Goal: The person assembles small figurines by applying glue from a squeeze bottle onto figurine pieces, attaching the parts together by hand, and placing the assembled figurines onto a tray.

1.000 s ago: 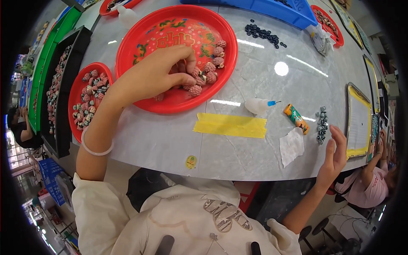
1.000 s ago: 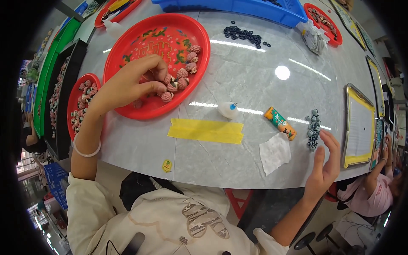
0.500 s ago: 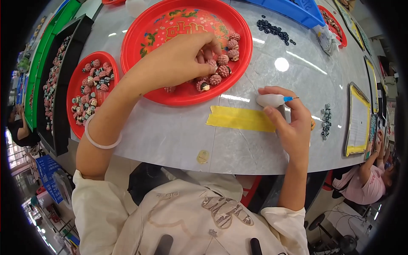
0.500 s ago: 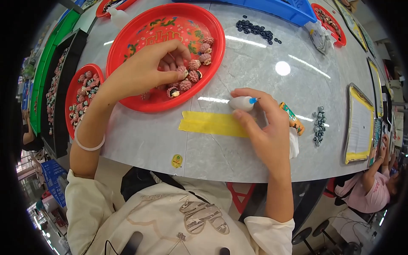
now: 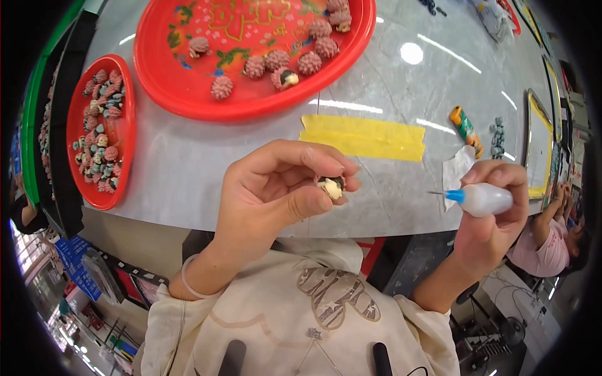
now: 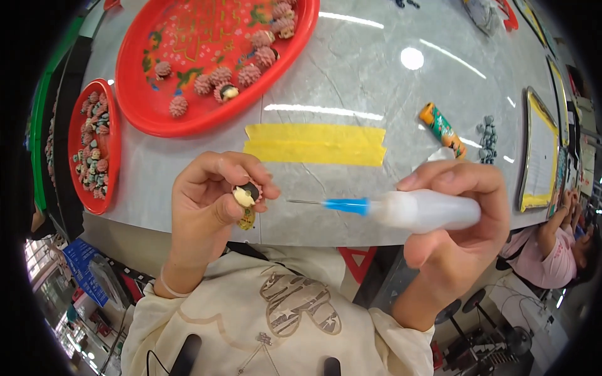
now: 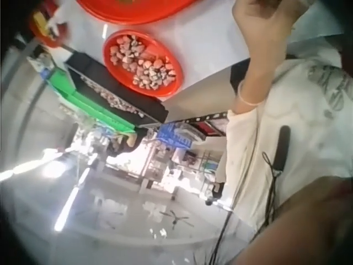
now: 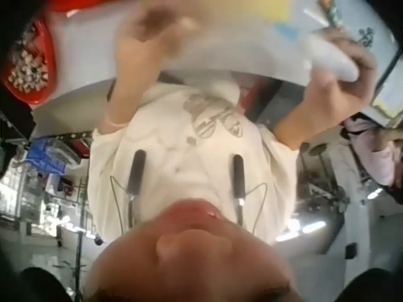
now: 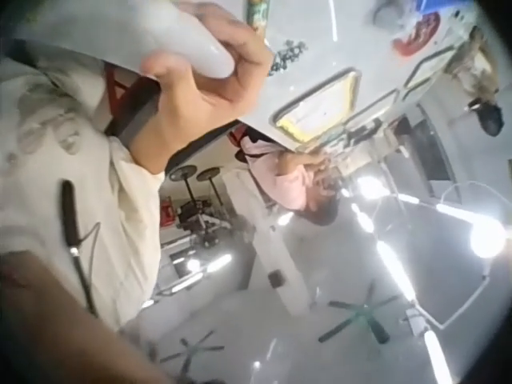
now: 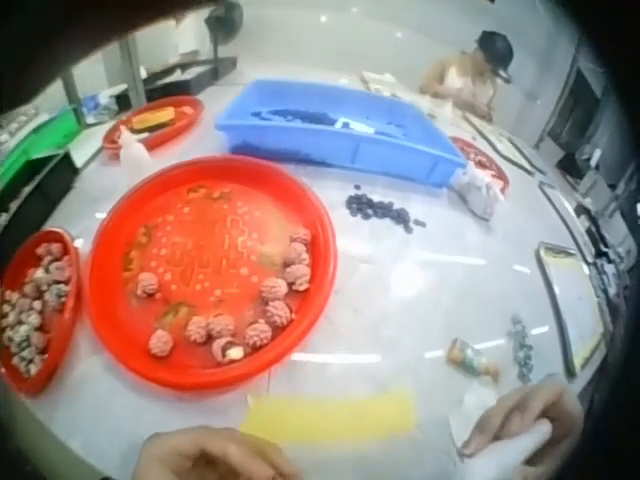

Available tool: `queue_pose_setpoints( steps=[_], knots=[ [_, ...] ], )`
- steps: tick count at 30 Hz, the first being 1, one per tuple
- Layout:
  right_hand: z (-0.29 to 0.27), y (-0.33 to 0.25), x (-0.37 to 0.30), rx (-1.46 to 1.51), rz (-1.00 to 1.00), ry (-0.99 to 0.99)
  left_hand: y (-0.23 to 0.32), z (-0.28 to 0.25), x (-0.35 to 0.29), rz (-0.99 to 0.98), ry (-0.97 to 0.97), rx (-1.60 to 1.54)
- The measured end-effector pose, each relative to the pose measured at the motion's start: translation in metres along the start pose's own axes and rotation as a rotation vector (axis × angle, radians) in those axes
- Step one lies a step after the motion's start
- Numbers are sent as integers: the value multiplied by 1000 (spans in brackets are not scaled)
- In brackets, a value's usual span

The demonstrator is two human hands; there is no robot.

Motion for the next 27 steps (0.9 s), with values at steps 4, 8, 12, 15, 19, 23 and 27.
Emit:
queue_pose_setpoints(
  steps=[4,8,12,15,19,23,27],
  knots=[
    [11,0,4,40,-60,55,-8,-3,0,-20,-7,-30],
    [31,1,7,54,-106,-233,-9,-3,1,-21,-29,-15],
    [37,1,6,6,-161,-251,-11,-3,0,-85,110,51],
    [35,-15,3,-177,-286,-335,-11,-2,0,-93,112,72],
    [48,-38,4,-287,-321,-567,-11,-1,0,-102,109,72],
    [53,-38,2,-234,-331,-594,-13,-1,0,-63,-57,-31],
    [54,-39,1,-206,-366,-574,-11,-2,-1,-45,-54,-58]
  ],
)
Point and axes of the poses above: each hand's wrist, its own x-axis towards the middle knuckle, its own z-axis out of the palm, y = z × x, the point moved 7 cm from there along x, towards the middle knuckle, and after that the axes turned 5 degrees about -z, right-handed, at the moved point
